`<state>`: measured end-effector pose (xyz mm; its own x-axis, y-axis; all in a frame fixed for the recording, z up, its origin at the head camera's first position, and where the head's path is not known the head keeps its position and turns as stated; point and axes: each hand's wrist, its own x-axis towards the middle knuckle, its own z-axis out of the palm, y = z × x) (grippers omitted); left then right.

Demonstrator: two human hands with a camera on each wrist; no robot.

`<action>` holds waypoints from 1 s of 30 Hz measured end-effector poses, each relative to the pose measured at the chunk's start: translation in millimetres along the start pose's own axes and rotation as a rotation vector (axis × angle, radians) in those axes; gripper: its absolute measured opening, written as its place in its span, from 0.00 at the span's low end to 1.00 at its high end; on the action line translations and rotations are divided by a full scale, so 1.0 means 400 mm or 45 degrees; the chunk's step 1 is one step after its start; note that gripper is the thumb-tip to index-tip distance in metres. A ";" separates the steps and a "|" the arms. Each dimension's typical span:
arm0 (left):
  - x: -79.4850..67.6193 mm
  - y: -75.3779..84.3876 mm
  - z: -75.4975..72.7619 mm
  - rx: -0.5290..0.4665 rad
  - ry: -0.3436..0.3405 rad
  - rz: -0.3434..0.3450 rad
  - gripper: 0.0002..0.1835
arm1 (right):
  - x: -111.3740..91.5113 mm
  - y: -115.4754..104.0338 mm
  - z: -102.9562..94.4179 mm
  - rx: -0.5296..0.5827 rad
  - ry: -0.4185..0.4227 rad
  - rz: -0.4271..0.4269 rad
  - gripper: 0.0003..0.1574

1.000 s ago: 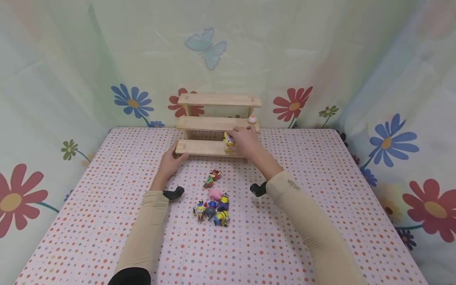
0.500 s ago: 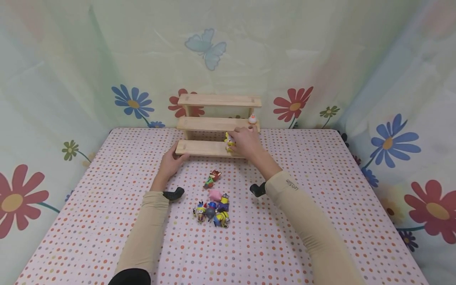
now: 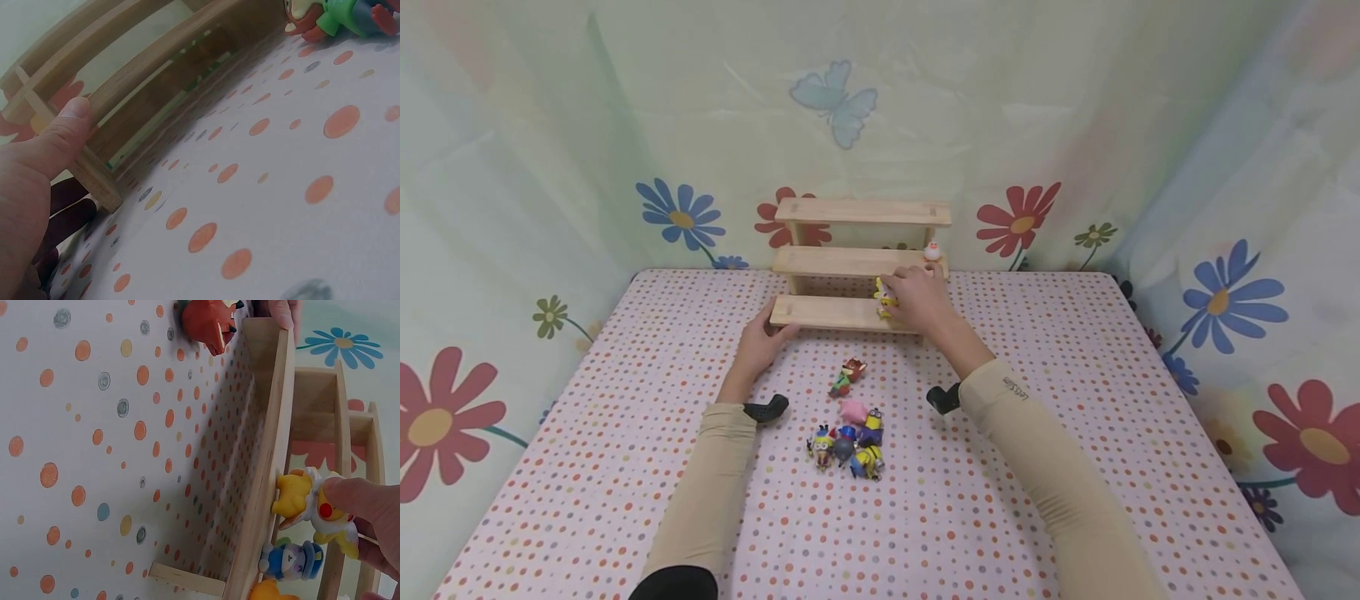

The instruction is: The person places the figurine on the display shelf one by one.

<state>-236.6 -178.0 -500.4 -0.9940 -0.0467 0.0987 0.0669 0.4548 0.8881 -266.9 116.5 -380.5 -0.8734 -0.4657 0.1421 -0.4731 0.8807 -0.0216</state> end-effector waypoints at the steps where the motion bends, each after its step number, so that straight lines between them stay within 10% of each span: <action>1: 0.000 0.000 -0.001 -0.003 0.000 0.000 0.54 | 0.001 0.001 0.000 -0.004 0.000 -0.002 0.36; 30: 0.001 -0.001 0.002 0.029 0.002 -0.001 0.55 | -0.001 0.004 -0.011 -0.016 -0.018 0.002 0.34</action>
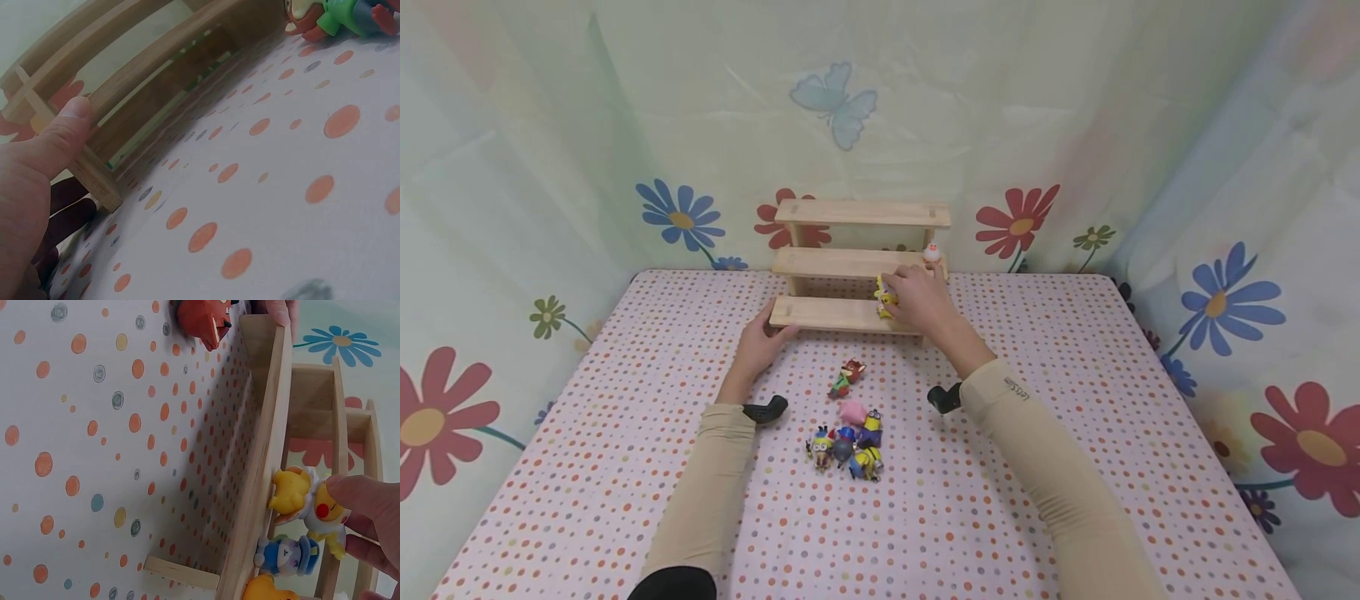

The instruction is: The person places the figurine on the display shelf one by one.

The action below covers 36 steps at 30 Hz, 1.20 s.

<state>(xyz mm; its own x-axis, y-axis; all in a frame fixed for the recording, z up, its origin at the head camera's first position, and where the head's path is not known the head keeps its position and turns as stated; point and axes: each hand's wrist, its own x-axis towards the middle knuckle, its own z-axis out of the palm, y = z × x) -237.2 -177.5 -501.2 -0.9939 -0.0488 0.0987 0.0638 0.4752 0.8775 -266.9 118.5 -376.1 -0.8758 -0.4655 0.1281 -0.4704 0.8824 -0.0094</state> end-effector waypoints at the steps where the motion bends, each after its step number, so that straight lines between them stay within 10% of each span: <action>1: 0.000 0.000 0.000 0.002 -0.001 -0.001 0.55 | 0.000 0.000 0.000 0.002 0.002 0.001 0.34; 13: 0.001 -0.001 0.003 0.015 -0.006 -0.013 0.55 | -0.013 -0.006 -0.006 0.019 0.061 -0.024 0.33; 21: -0.001 0.001 0.003 0.022 -0.015 -0.030 0.54 | -0.078 -0.084 0.019 0.141 0.245 -0.225 0.21; 36: -0.006 0.009 -0.002 -0.014 -0.015 -0.026 0.54 | -0.131 -0.191 0.116 0.214 -0.225 -0.063 0.36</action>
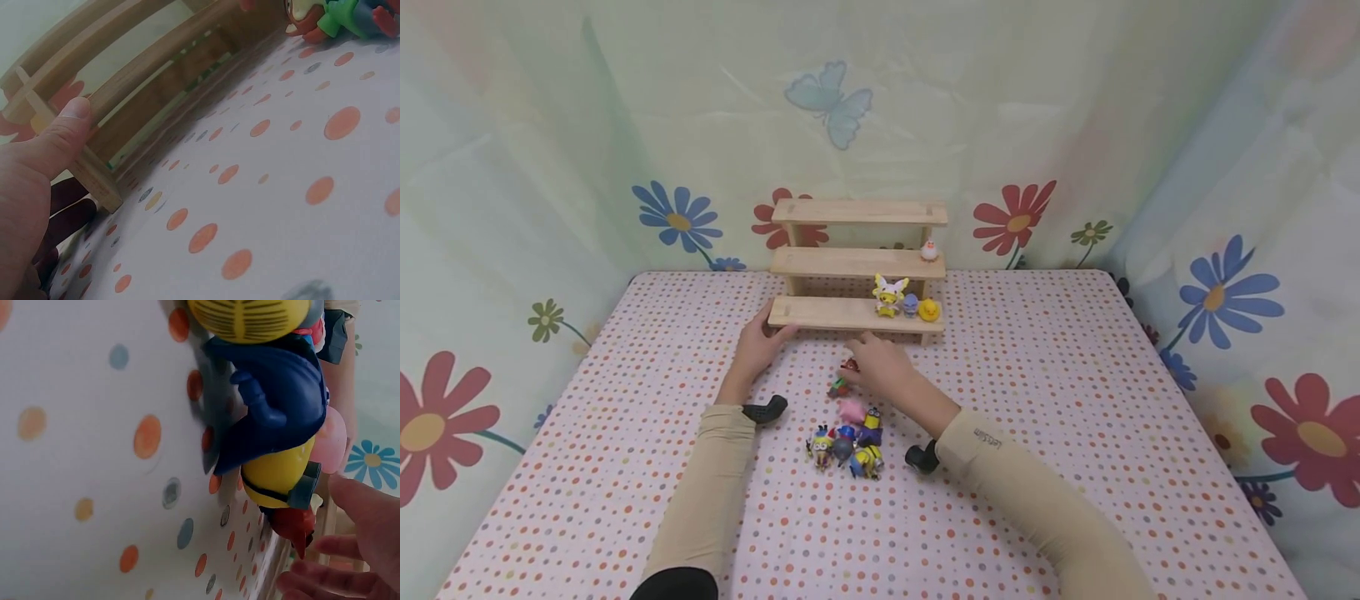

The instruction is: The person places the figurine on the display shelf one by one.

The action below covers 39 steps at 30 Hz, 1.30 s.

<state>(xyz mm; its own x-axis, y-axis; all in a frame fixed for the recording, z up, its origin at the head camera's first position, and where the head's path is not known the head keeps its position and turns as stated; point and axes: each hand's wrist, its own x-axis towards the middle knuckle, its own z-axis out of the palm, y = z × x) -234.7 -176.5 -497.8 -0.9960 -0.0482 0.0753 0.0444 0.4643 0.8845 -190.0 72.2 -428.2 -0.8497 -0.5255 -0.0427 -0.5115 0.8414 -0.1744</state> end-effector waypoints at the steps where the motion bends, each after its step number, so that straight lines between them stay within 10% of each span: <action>1: 0.000 0.000 0.000 0.000 0.002 0.003 0.54 | 0.001 0.000 0.002 -0.003 0.001 -0.001 0.36; 39: 0.007 -0.006 0.001 -0.012 0.004 -0.003 0.53 | 0.041 -0.022 -0.001 0.265 -0.095 0.164 0.20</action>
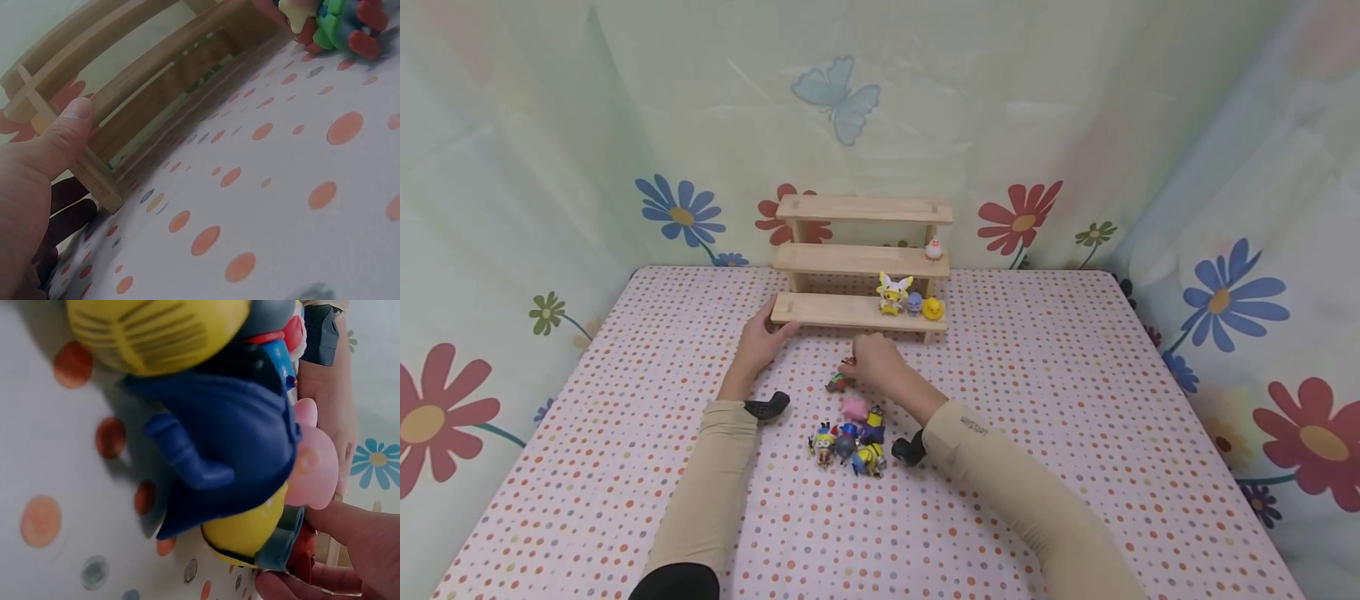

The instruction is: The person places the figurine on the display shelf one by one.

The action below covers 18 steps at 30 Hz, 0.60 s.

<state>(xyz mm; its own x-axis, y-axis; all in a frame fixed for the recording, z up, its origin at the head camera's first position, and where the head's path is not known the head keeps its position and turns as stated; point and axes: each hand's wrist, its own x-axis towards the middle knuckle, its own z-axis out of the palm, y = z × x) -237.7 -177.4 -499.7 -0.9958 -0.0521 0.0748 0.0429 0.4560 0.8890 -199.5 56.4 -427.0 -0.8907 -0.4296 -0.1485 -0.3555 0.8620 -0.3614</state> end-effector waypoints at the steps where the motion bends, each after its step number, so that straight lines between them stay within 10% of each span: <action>1: 0.000 0.001 -0.001 -0.005 0.001 0.001 0.53 | 0.002 -0.003 0.000 -0.005 -0.002 0.002 0.20; 9: 0.000 0.005 -0.005 0.008 0.002 -0.016 0.54 | 0.025 -0.018 -0.019 0.008 0.040 -0.086 0.19; 18: 0.001 0.005 -0.003 -0.008 -0.009 -0.004 0.52 | 0.081 -0.050 -0.120 0.049 0.320 -0.248 0.25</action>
<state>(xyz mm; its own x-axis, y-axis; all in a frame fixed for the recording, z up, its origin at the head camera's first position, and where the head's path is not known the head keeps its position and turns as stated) -238.0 -177.4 -497.4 -0.9965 -0.0470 0.0686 0.0402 0.4503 0.8920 -234.9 38.0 -380.4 -0.8508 -0.5014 0.1573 -0.5195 0.7570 -0.3963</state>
